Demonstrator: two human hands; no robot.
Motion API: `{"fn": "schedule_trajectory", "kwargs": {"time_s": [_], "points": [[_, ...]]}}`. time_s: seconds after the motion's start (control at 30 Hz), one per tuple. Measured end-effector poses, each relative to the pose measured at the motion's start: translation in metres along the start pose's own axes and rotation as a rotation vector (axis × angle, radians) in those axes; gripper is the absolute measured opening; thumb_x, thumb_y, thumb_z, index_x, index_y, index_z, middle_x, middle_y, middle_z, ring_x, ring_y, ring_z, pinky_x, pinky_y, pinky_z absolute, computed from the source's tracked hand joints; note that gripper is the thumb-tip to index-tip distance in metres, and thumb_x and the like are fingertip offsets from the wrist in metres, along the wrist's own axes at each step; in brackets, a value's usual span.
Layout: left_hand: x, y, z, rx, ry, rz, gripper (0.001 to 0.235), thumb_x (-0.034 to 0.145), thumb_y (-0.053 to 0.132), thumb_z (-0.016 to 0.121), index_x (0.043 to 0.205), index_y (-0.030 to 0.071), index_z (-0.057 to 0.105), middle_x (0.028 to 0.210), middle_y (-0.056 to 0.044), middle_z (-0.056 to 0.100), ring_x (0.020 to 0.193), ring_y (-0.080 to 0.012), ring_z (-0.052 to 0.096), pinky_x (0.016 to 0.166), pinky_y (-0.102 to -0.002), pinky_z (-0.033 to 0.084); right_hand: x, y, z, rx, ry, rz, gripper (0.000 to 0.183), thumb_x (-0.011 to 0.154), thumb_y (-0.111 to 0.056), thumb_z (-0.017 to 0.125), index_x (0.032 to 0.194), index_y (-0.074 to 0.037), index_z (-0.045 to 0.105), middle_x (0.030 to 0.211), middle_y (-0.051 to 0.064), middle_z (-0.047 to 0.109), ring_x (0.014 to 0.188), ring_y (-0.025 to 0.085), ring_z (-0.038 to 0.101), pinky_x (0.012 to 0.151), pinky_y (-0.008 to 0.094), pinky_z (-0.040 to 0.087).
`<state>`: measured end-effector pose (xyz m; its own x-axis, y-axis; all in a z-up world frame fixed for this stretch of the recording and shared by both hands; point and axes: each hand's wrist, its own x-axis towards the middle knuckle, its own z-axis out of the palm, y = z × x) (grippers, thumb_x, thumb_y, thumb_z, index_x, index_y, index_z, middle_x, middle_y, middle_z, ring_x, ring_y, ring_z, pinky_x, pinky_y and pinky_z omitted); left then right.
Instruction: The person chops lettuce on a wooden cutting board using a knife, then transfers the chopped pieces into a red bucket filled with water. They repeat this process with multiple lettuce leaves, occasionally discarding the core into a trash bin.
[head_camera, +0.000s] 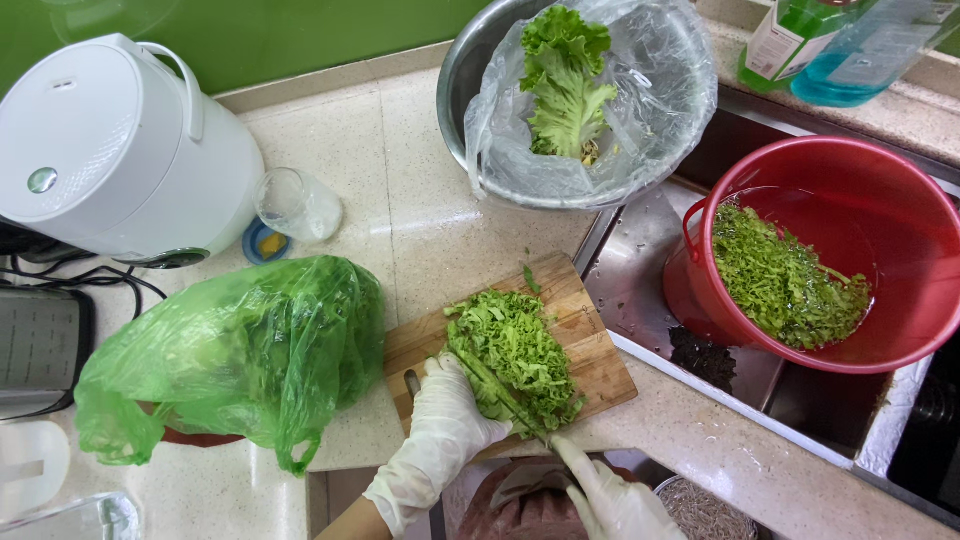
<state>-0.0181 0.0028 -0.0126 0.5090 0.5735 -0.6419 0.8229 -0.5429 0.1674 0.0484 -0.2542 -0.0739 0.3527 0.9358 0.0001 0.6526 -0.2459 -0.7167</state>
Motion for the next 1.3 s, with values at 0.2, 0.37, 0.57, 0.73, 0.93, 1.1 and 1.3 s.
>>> {"fn": "schedule_trajectory", "kwargs": {"time_s": [0.2, 0.37, 0.57, 0.73, 0.93, 1.1, 1.3], "points": [[0.0, 0.002, 0.001, -0.109, 0.009, -0.095, 0.12, 0.05, 0.052, 0.099, 0.139, 0.0, 0.036, 0.13, -0.017, 0.051, 0.122, -0.0297, 0.055, 0.104, -0.036, 0.05, -0.005, 0.005, 0.021, -0.192, -0.256, 0.221, 0.069, 0.089, -0.02, 0.063, 0.152, -0.011, 0.036, 0.102, 0.021, 0.072, 0.085, 0.036, 0.075, 0.073, 0.044, 0.062], [-0.005, 0.011, -0.009, 0.013, -0.001, -0.056, 0.123, 0.053, 0.057, 0.099, 0.136, -0.009, 0.036, 0.13, -0.023, 0.05, 0.121, -0.0331, 0.056, 0.102, -0.037, 0.051, 0.037, -0.008, 0.034, -0.126, -0.316, 0.346, 0.069, 0.095, -0.019, 0.058, 0.157, -0.014, 0.029, 0.096, 0.021, 0.07, 0.081, 0.038, 0.073, 0.075, 0.048, 0.06], [-0.005, 0.01, -0.013, 0.05, -0.024, -0.056, 0.115, 0.055, 0.048, 0.099, 0.134, -0.006, 0.037, 0.13, -0.022, 0.05, 0.121, -0.0341, 0.056, 0.101, -0.037, 0.052, 0.02, -0.002, 0.029, -0.047, -0.312, 0.336, 0.072, 0.093, -0.021, 0.06, 0.159, -0.016, 0.029, 0.1, 0.023, 0.071, 0.079, 0.038, 0.074, 0.072, 0.048, 0.061], [-0.006, 0.007, -0.011, 0.053, -0.02, -0.028, 0.108, 0.058, 0.048, 0.096, 0.133, -0.006, 0.04, 0.129, -0.022, 0.051, 0.119, -0.0335, 0.058, 0.1, -0.036, 0.053, 0.038, 0.008, 0.052, 0.002, -0.197, 0.297, 0.058, 0.096, -0.017, 0.059, 0.15, -0.011, 0.038, 0.091, 0.024, 0.072, 0.083, 0.041, 0.072, 0.074, 0.05, 0.058], [-0.006, 0.009, -0.015, 0.06, -0.005, -0.035, 0.109, 0.058, 0.051, 0.095, 0.133, -0.006, 0.039, 0.129, -0.021, 0.051, 0.119, -0.0329, 0.058, 0.1, -0.036, 0.052, 0.013, 0.023, 0.055, -0.041, -0.192, 0.243, 0.067, 0.09, -0.019, 0.063, 0.151, -0.01, 0.036, 0.094, 0.026, 0.071, 0.077, 0.041, 0.073, 0.066, 0.049, 0.06], [-0.009, 0.006, -0.01, 0.062, 0.004, -0.041, 0.109, 0.059, 0.051, 0.094, 0.134, -0.006, 0.04, 0.131, -0.021, 0.051, 0.121, -0.0318, 0.058, 0.101, -0.036, 0.052, 0.017, 0.025, 0.067, -0.129, -0.279, 0.357, 0.06, 0.096, -0.022, 0.06, 0.151, -0.02, 0.036, 0.085, 0.019, 0.073, 0.073, 0.04, 0.071, 0.065, 0.052, 0.056], [-0.011, 0.002, -0.007, 0.086, 0.049, -0.014, 0.115, 0.059, 0.054, 0.095, 0.138, -0.006, 0.038, 0.133, -0.022, 0.051, 0.126, -0.0316, 0.054, 0.109, -0.041, 0.043, 0.006, 0.031, 0.03, 0.005, -0.308, 0.366, 0.061, 0.097, -0.021, 0.06, 0.153, -0.019, 0.034, 0.083, 0.023, 0.073, 0.075, 0.041, 0.072, 0.068, 0.052, 0.056]]}}
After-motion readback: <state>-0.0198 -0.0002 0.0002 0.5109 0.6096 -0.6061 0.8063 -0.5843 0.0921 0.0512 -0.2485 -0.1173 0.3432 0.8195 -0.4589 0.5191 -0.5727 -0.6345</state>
